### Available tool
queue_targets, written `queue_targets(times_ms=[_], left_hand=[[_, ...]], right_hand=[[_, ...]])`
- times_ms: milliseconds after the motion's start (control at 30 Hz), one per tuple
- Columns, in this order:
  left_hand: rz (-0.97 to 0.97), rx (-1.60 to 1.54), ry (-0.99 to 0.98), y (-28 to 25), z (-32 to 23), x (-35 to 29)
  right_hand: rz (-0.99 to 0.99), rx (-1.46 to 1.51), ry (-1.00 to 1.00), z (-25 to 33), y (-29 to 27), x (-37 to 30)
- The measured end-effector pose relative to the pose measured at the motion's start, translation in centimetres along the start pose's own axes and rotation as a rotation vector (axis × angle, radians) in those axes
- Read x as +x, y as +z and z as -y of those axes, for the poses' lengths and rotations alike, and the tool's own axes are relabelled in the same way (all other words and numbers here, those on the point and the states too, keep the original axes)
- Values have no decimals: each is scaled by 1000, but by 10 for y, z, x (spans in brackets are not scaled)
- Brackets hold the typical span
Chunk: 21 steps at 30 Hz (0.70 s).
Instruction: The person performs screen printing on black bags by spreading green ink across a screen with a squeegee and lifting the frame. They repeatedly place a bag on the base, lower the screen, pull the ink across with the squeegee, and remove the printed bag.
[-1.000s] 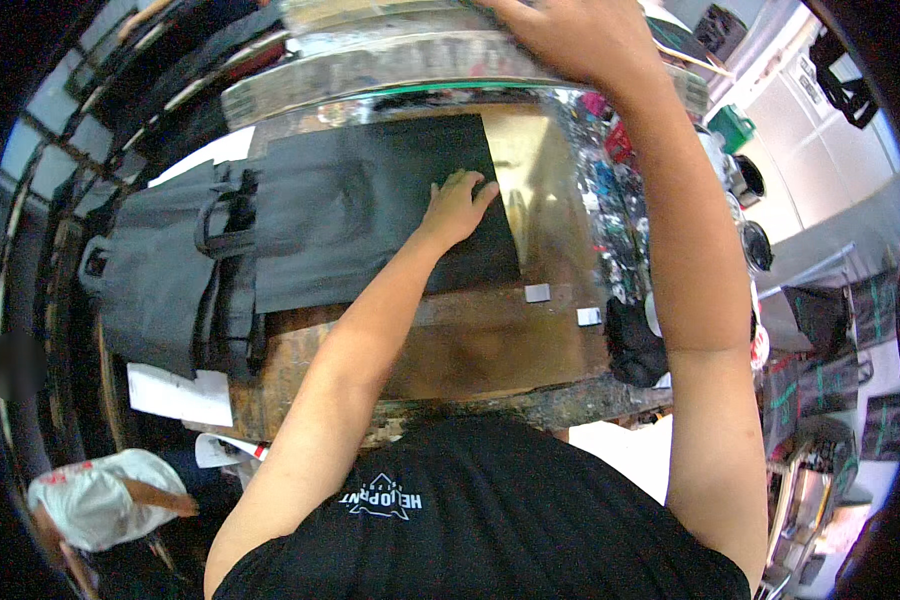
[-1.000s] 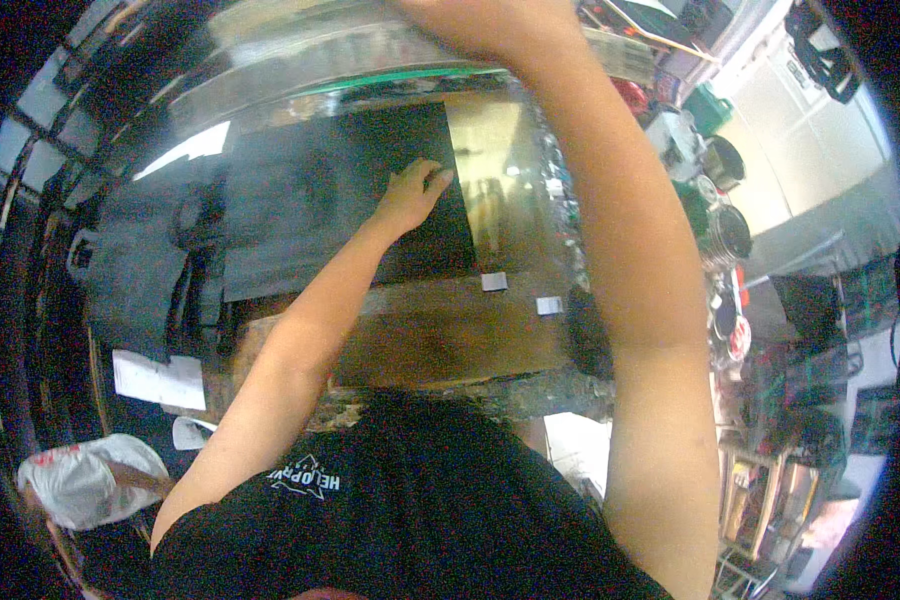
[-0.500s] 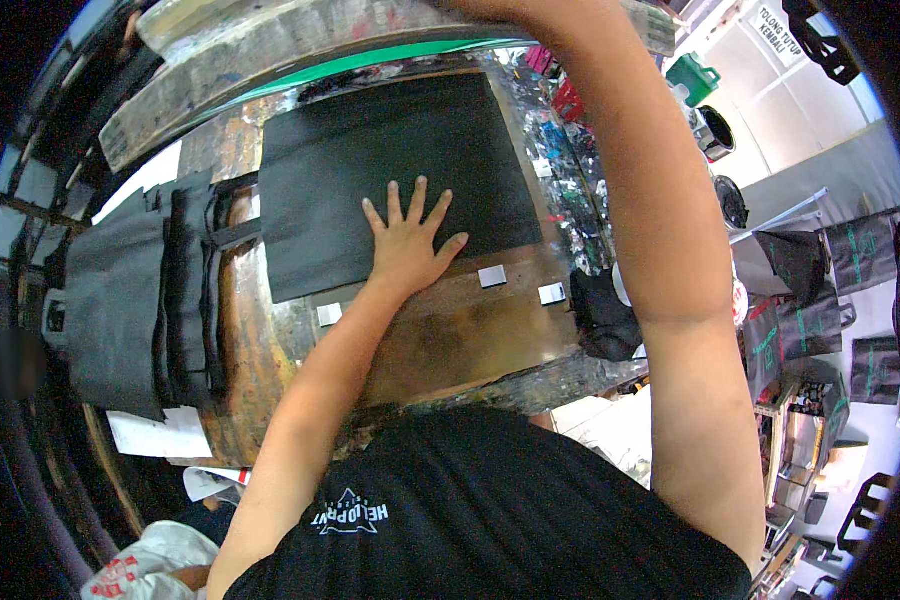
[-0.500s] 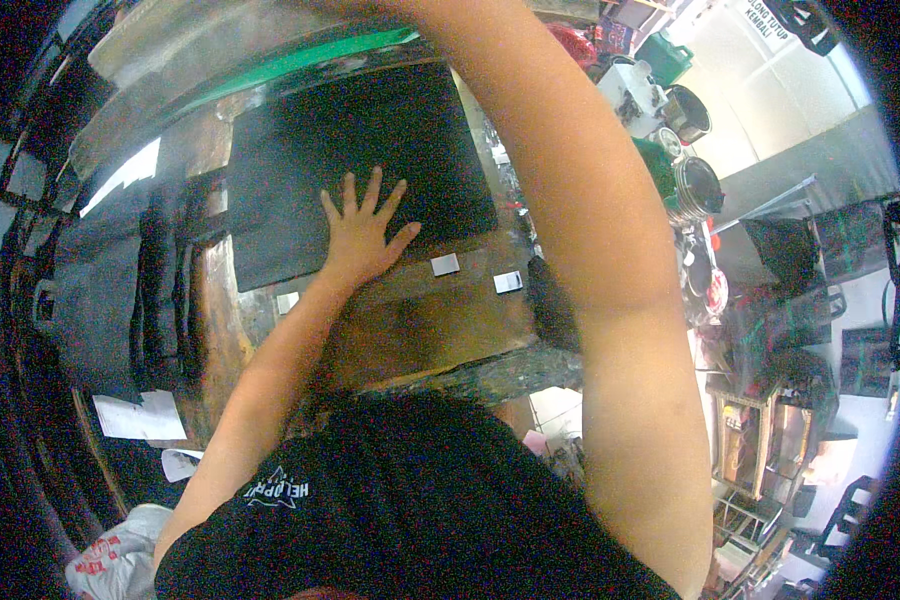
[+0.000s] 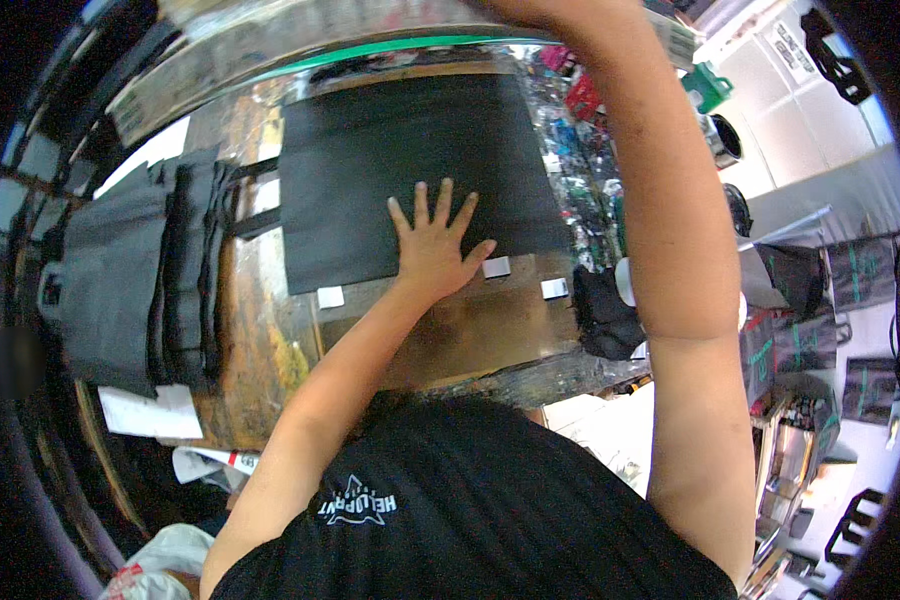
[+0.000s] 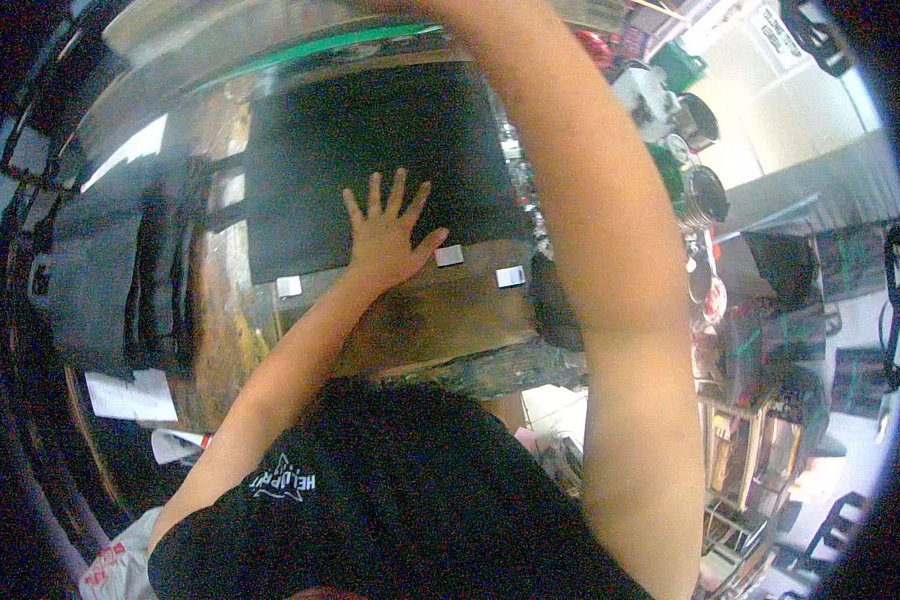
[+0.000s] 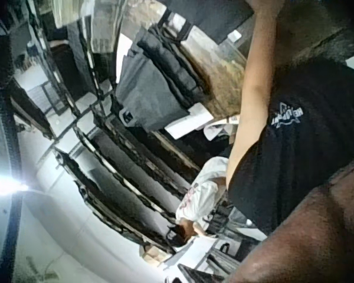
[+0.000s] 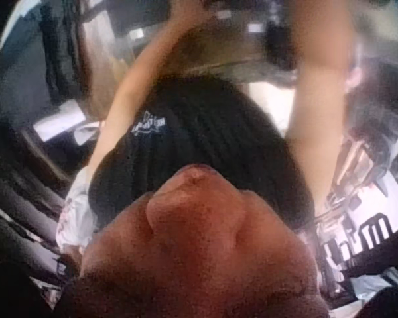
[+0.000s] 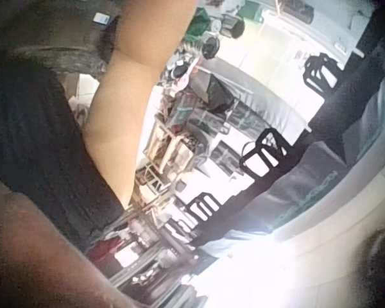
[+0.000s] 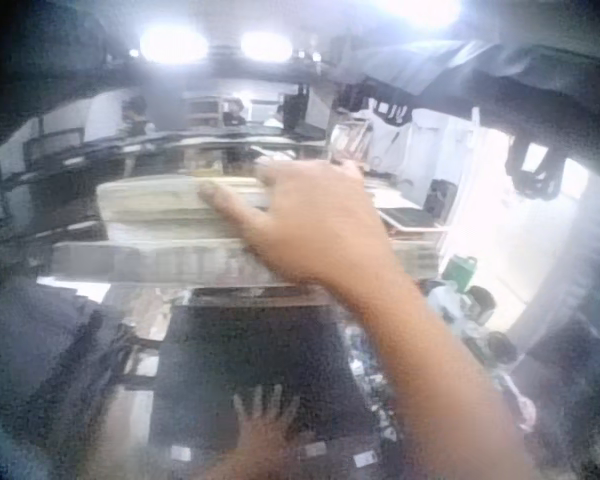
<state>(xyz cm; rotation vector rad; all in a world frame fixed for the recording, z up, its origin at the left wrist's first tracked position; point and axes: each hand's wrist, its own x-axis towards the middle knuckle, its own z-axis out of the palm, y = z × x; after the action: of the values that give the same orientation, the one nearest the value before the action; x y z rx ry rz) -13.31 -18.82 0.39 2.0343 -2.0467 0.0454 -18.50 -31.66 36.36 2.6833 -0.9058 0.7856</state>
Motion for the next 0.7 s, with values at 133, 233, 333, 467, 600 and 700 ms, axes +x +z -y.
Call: queue_targets(times_ms=[133,233,333,467,600,700], left_hand=[[-120,-43,-84,-34,9,-9],[-275,-717,-306,-98,55,-20],[-594,-1280,-426,-177,110,-40],[-485,-1291,-418,-217,127,-82],[-391,-1226,-646,-155,101,-128],[-478,-830,-504,-104,105,-161]], right_hand=[[59,-17,18,1,0,1],[53,6,44,5,3,-8],[-40,16,10,9,8,-41],[-72,-101,-83,25,38,-112],[167,-13,-131,25,84,-171],[265,73,-5,28,119,-188]])
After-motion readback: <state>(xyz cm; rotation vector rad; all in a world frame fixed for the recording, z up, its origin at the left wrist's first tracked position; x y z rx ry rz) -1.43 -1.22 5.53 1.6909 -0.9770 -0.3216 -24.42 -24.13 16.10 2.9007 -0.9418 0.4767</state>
